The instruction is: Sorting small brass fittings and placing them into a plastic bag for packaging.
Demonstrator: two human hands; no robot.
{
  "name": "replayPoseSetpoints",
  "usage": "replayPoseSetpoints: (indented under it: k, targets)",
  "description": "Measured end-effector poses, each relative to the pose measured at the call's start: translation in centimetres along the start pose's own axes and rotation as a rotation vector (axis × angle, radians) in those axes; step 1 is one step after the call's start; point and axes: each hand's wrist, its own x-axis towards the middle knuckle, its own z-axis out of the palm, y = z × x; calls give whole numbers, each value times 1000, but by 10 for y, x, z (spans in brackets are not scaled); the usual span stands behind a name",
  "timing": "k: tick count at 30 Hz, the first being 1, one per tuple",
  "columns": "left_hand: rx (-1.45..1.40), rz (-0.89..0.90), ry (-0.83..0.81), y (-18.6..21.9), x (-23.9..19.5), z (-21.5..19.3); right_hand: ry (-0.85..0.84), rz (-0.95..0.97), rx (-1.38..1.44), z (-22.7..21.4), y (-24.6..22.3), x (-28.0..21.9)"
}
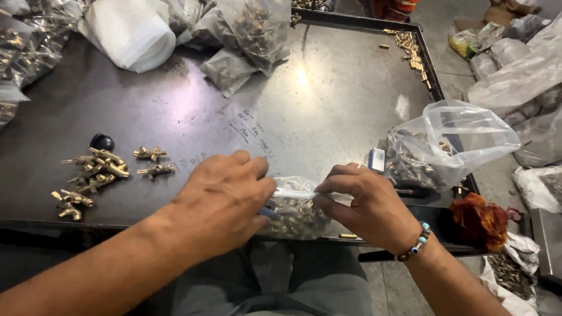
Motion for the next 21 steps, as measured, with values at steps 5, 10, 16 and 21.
replayPoseSetpoints:
  k: [5,10,16,21]
  targets:
    - [-15,25,30,6,10,9,33,-31,6,2,3,-2]
    - [36,10,-93,3,19,12,60,-100,-30,3,7,-5]
    - [-63,25,20,-3,13,14,113,-60,7,-10,21,-24]
    - [-66,24,40,7,14,9,55,75,40,-5,30,-38]
